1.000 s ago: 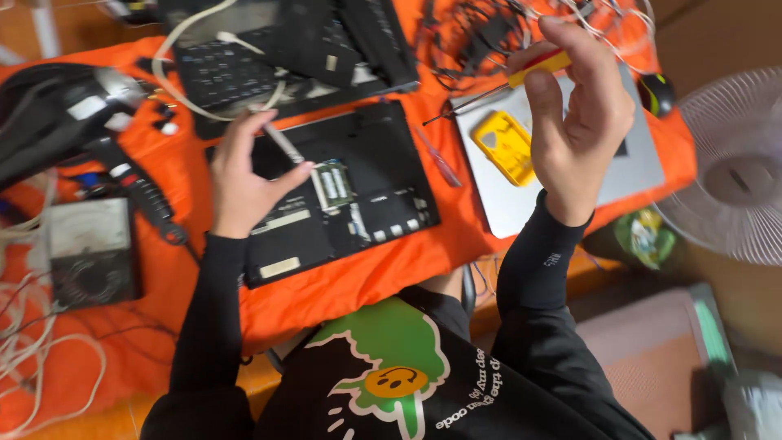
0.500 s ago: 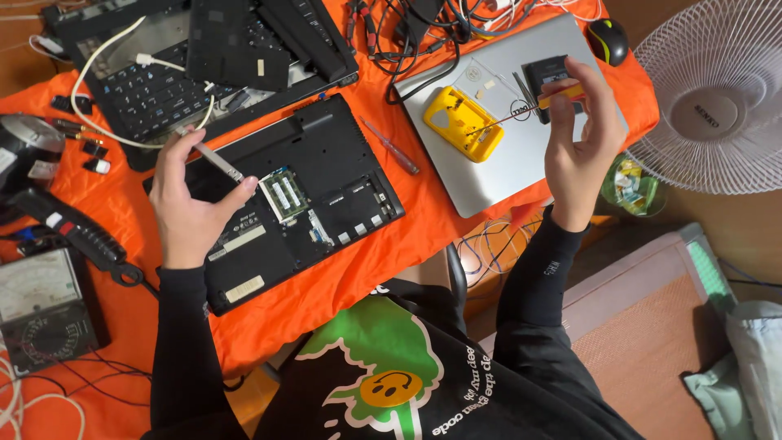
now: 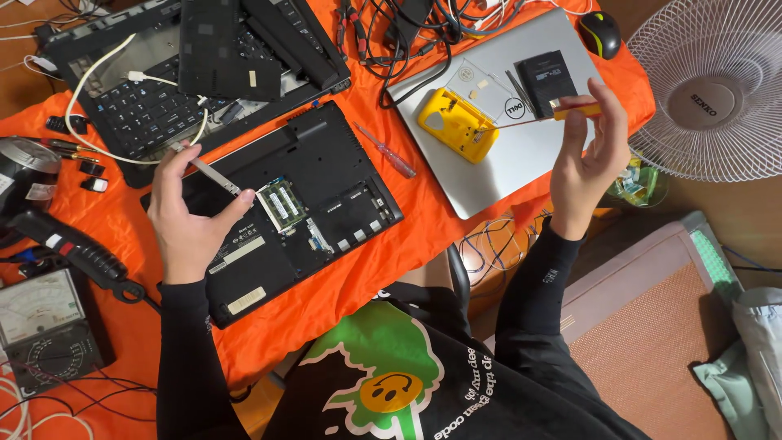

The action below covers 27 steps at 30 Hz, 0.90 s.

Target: The recorder disassembles a laptop, removes components like hard drives, and uses a hair dryer to heat parts of the hardware.

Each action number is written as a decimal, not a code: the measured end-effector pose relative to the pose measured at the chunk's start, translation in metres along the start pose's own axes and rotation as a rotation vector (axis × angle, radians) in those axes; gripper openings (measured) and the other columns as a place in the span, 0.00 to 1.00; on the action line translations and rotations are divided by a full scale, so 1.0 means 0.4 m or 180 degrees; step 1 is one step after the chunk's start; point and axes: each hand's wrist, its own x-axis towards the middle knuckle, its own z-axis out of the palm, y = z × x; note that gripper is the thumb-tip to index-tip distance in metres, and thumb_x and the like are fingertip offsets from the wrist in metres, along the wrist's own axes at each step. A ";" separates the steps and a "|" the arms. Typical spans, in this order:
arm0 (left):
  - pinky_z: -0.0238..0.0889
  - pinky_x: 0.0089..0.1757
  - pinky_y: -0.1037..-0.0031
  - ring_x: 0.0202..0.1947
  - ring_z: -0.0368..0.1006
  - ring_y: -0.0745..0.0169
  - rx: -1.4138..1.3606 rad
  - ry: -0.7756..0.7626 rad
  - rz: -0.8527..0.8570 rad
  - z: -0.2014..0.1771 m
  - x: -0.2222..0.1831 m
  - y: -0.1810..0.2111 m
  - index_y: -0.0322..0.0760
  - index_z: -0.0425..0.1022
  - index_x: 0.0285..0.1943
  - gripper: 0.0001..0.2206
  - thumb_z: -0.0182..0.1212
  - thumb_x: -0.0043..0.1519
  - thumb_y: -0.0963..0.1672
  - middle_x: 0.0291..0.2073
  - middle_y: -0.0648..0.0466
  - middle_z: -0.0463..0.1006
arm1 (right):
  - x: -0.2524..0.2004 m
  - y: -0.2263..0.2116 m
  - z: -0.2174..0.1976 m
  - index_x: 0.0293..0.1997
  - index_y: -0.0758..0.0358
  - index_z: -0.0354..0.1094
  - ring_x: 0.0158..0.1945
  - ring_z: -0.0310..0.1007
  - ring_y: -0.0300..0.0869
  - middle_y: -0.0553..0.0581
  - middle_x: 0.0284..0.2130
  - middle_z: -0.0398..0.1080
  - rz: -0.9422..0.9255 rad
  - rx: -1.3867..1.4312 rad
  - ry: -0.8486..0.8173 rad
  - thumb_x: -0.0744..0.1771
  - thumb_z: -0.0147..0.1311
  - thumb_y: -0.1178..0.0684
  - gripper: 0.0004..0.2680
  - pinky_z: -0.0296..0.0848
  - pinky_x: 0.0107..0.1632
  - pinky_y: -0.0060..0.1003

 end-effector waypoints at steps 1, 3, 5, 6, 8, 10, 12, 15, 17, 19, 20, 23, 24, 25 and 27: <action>0.67 0.62 0.62 0.65 0.70 0.43 0.0003 0.0015 -0.0005 0.000 0.001 -0.001 0.32 0.67 0.67 0.31 0.81 0.60 0.44 0.65 0.41 0.71 | -0.004 0.001 -0.002 0.69 0.71 0.61 0.53 0.76 0.41 0.61 0.48 0.74 -0.0013 0.0007 -0.0008 0.77 0.49 0.66 0.10 0.74 0.62 0.35; 0.67 0.64 0.59 0.65 0.70 0.42 0.0052 0.0032 0.0089 0.000 0.002 -0.003 0.31 0.67 0.67 0.31 0.81 0.59 0.44 0.65 0.39 0.70 | -0.011 0.004 -0.005 0.67 0.73 0.61 0.54 0.75 0.41 0.62 0.49 0.73 0.0025 0.0020 0.0036 0.77 0.49 0.66 0.09 0.73 0.63 0.35; 0.67 0.63 0.59 0.65 0.70 0.41 0.0032 0.0029 0.0040 -0.002 0.005 0.005 0.31 0.68 0.68 0.32 0.81 0.58 0.44 0.65 0.39 0.71 | -0.012 -0.003 -0.008 0.68 0.72 0.61 0.54 0.75 0.41 0.61 0.49 0.73 0.0070 0.0050 0.0049 0.77 0.49 0.66 0.10 0.74 0.62 0.35; 0.67 0.62 0.59 0.65 0.71 0.40 0.0010 0.0012 0.0005 -0.005 0.008 0.009 0.32 0.68 0.69 0.32 0.81 0.57 0.45 0.66 0.38 0.71 | -0.014 -0.006 -0.009 0.70 0.72 0.61 0.54 0.75 0.40 0.61 0.49 0.73 0.0125 0.0075 0.0076 0.77 0.48 0.66 0.11 0.74 0.61 0.35; 0.67 0.62 0.59 0.65 0.71 0.40 0.0026 0.0022 -0.0006 -0.004 0.007 0.010 0.31 0.68 0.68 0.32 0.81 0.57 0.45 0.65 0.39 0.71 | -0.017 0.004 -0.017 0.69 0.72 0.61 0.53 0.75 0.40 0.62 0.49 0.74 0.0132 0.0109 0.0110 0.77 0.49 0.66 0.10 0.74 0.60 0.34; 0.67 0.62 0.59 0.65 0.71 0.40 0.0076 0.0033 -0.0017 -0.002 0.010 0.014 0.31 0.68 0.68 0.32 0.81 0.57 0.45 0.65 0.39 0.72 | -0.023 0.014 -0.028 0.67 0.72 0.61 0.53 0.74 0.39 0.62 0.49 0.74 0.0145 0.0177 0.0145 0.78 0.49 0.66 0.09 0.73 0.60 0.33; 0.67 0.63 0.60 0.65 0.71 0.42 -0.0095 0.0116 0.0096 -0.008 0.008 0.018 0.32 0.68 0.68 0.32 0.81 0.57 0.44 0.64 0.39 0.72 | -0.028 0.024 -0.030 0.68 0.72 0.62 0.54 0.76 0.40 0.63 0.51 0.74 0.0087 0.0189 0.0203 0.78 0.51 0.67 0.09 0.74 0.61 0.34; 0.67 0.62 0.62 0.63 0.73 0.47 -0.0263 0.0130 -0.0028 -0.015 0.014 0.036 0.32 0.68 0.67 0.32 0.81 0.56 0.44 0.62 0.42 0.74 | -0.036 0.002 -0.018 0.68 0.72 0.61 0.55 0.74 0.40 0.64 0.53 0.74 0.0124 0.0425 0.0431 0.78 0.51 0.67 0.09 0.72 0.57 0.31; 0.67 0.60 0.63 0.61 0.74 0.48 -0.0248 0.0208 -0.0045 -0.019 0.016 0.038 0.32 0.69 0.66 0.32 0.81 0.55 0.45 0.61 0.43 0.75 | -0.043 -0.015 0.014 0.64 0.72 0.61 0.56 0.74 0.42 0.65 0.53 0.74 -0.0018 0.0495 0.0629 0.78 0.50 0.68 0.07 0.74 0.60 0.34; 0.68 0.58 0.64 0.60 0.74 0.49 -0.0253 0.0312 -0.0062 -0.024 0.011 0.039 0.33 0.69 0.66 0.32 0.80 0.54 0.45 0.61 0.44 0.75 | -0.065 -0.016 0.049 0.61 0.72 0.61 0.56 0.75 0.44 0.66 0.52 0.74 -0.0172 0.0560 0.0821 0.78 0.50 0.69 0.05 0.75 0.62 0.37; 0.68 0.57 0.64 0.59 0.75 0.49 -0.0308 0.0288 -0.0121 -0.025 0.013 0.040 0.33 0.69 0.65 0.32 0.79 0.54 0.46 0.61 0.44 0.75 | -0.078 -0.008 0.069 0.60 0.71 0.61 0.55 0.74 0.43 0.65 0.53 0.73 -0.0038 0.0927 0.0847 0.78 0.51 0.68 0.05 0.75 0.60 0.36; 0.68 0.57 0.64 0.58 0.75 0.50 -0.0271 0.0298 -0.0168 -0.039 0.021 0.040 0.35 0.69 0.65 0.32 0.78 0.54 0.48 0.61 0.44 0.76 | -0.115 0.017 0.138 0.57 0.69 0.60 0.56 0.74 0.43 0.63 0.53 0.72 0.0109 0.1414 0.0758 0.78 0.52 0.67 0.05 0.76 0.60 0.37; 0.68 0.57 0.63 0.59 0.75 0.49 -0.0252 0.0228 -0.0222 -0.034 0.015 0.043 0.36 0.69 0.65 0.32 0.77 0.54 0.49 0.61 0.44 0.76 | -0.132 0.027 0.152 0.56 0.69 0.59 0.57 0.75 0.44 0.64 0.54 0.72 0.0203 0.1422 0.0637 0.77 0.52 0.67 0.05 0.77 0.63 0.39; 0.68 0.57 0.63 0.59 0.75 0.49 -0.0232 0.0304 -0.0209 -0.037 0.022 0.037 0.36 0.69 0.65 0.32 0.77 0.54 0.49 0.61 0.44 0.76 | -0.135 0.032 0.177 0.56 0.69 0.59 0.57 0.75 0.44 0.64 0.54 0.72 0.0140 0.1467 0.0615 0.77 0.52 0.67 0.05 0.77 0.63 0.39; 0.67 0.58 0.61 0.62 0.73 0.45 -0.0191 0.0250 -0.0191 -0.036 0.015 0.034 0.37 0.70 0.65 0.32 0.78 0.53 0.50 0.62 0.42 0.74 | -0.164 0.039 0.207 0.53 0.69 0.58 0.58 0.74 0.44 0.64 0.55 0.72 0.0338 0.1473 0.0442 0.76 0.51 0.67 0.05 0.76 0.64 0.39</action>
